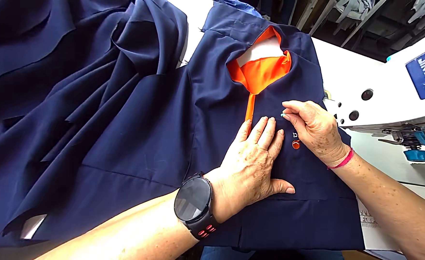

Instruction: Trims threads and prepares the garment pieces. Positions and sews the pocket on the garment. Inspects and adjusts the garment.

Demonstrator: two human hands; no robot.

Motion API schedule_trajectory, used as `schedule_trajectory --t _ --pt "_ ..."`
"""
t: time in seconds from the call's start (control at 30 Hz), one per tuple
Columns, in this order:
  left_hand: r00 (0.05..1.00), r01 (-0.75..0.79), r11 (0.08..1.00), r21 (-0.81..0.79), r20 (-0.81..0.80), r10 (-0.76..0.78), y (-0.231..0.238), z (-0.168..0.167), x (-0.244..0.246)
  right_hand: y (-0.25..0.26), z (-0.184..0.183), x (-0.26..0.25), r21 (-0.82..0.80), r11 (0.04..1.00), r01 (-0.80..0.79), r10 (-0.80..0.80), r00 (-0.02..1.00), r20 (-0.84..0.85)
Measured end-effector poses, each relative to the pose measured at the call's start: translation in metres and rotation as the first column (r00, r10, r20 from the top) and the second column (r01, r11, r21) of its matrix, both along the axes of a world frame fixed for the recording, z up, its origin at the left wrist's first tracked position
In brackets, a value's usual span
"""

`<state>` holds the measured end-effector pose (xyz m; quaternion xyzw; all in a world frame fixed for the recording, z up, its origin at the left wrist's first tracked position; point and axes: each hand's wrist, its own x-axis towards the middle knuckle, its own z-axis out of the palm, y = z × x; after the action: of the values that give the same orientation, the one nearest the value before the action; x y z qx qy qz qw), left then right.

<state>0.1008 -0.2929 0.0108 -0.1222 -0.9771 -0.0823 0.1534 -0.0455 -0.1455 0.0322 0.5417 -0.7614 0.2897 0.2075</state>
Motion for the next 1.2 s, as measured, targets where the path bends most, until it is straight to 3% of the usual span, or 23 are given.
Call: schedule_trajectory --t 0.53,0.7,0.9,1.2 --pt "1.000 0.000 1.000 0.024 0.012 -0.001 0.000 0.002 0.000 -0.013 -0.006 0.001 -0.005 0.998 -0.058 0.058 0.998 -0.013" --pt "1.000 0.005 1.000 0.020 0.018 -0.006 0.000 0.002 0.000 -0.008 0.005 0.008 -0.001 0.995 0.100 -0.097 0.967 0.237" --pt "1.000 0.013 1.000 0.018 0.022 -0.013 0.000 0.003 0.000 -0.012 0.015 0.018 0.057 0.977 0.207 -0.200 0.777 0.597" --pt "1.000 0.009 0.999 0.051 0.029 -0.011 0.000 0.005 0.000 -0.016 0.017 0.018 0.098 0.969 0.225 -0.234 0.728 0.645"
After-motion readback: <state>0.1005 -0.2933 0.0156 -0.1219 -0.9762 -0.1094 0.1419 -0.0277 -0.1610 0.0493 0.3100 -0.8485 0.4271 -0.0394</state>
